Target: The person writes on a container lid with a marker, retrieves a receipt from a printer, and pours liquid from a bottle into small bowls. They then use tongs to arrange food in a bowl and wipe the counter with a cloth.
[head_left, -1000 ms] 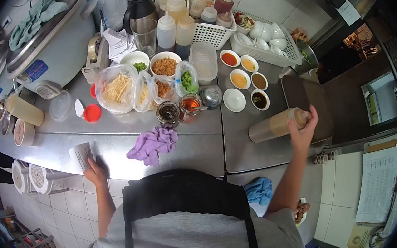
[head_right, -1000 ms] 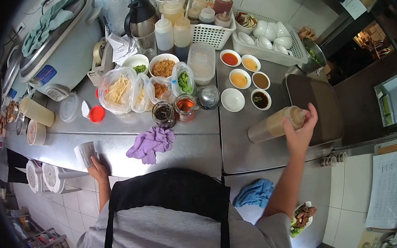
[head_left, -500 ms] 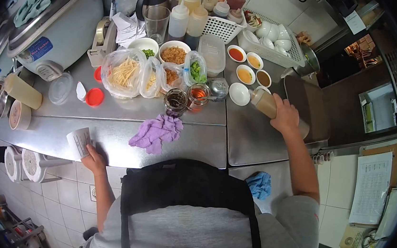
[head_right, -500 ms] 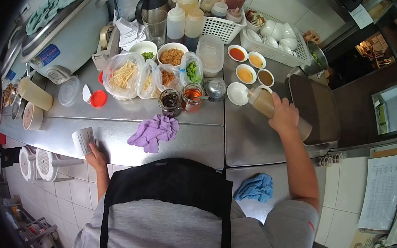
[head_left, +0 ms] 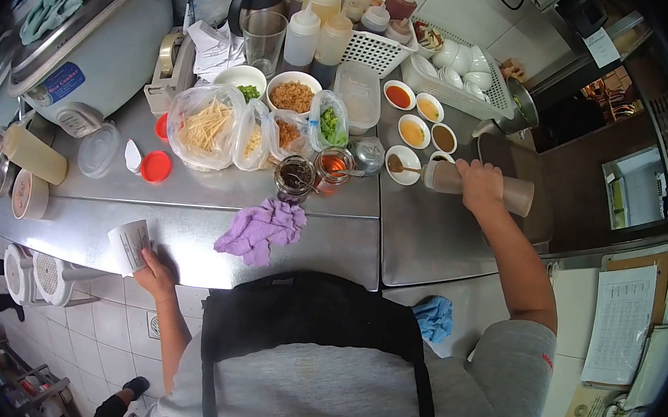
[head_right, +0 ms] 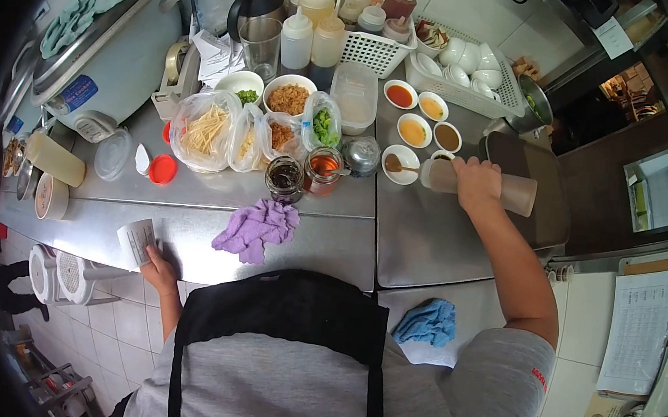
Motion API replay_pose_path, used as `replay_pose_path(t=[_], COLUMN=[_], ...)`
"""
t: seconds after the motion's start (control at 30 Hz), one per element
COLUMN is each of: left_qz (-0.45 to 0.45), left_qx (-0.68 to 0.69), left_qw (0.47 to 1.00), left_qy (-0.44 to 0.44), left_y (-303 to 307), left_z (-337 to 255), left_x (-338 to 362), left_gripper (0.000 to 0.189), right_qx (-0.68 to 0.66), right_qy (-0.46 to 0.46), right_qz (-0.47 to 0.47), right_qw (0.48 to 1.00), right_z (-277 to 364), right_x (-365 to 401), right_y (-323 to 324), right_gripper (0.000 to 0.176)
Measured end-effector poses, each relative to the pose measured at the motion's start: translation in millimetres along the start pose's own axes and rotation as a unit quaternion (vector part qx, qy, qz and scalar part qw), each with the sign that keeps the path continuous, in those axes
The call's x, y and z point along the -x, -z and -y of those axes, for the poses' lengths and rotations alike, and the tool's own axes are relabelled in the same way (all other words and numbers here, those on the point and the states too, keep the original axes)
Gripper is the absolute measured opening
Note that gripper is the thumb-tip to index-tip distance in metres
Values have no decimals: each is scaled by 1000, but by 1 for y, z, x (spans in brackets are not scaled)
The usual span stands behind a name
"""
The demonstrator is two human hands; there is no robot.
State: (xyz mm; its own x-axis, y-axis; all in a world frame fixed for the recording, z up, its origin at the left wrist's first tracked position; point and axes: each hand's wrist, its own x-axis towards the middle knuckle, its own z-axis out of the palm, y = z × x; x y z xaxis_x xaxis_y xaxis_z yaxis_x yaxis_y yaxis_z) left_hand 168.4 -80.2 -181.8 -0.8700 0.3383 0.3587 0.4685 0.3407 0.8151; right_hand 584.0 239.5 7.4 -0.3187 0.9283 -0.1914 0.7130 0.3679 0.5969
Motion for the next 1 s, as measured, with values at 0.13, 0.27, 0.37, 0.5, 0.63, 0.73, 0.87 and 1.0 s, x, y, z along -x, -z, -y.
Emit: replay_pose_path(t=[0.13, 0.27, 0.37, 0.5, 0.63, 0.73, 0.87, 1.0], left_qz=[-12, 24, 25, 5, 23, 28, 12, -8], left_qx=[46, 16, 12, 13, -48, -45, -9, 23], left_qw=[999, 999, 999, 1000, 999, 999, 1000, 999], left_qy=[5, 33, 33, 3, -2, 11, 15, 26], left_y=[-4, 1, 1, -2, -1, 1, -1, -4], left_z=[-1, 6, 7, 5, 22, 17, 21, 21], left_x=[0, 0, 0, 0, -1, -1, 0, 2], left_gripper=[32, 36, 36, 35, 36, 35, 33, 33], right_qx=[-2, -16, -38, -60, -103, -136, -295, -527], right_qy=[-5, -5, -8, -13, -28, -36, -63, -39], right_qz=[3, -1, -17, 1, 10, -30, -58, -190], right_qw=[1000, 1000, 999, 998, 994, 990, 952, 827], right_z=[-6, -10, -12, -12, -8, -4, -9, -36], right_x=[1, 2, 4, 3, 6, 9, 8, -34], right_y=[0, -6, -13, -23, -26, -41, -42, -6], right_gripper=[25, 24, 26, 27, 31, 39, 56, 64])
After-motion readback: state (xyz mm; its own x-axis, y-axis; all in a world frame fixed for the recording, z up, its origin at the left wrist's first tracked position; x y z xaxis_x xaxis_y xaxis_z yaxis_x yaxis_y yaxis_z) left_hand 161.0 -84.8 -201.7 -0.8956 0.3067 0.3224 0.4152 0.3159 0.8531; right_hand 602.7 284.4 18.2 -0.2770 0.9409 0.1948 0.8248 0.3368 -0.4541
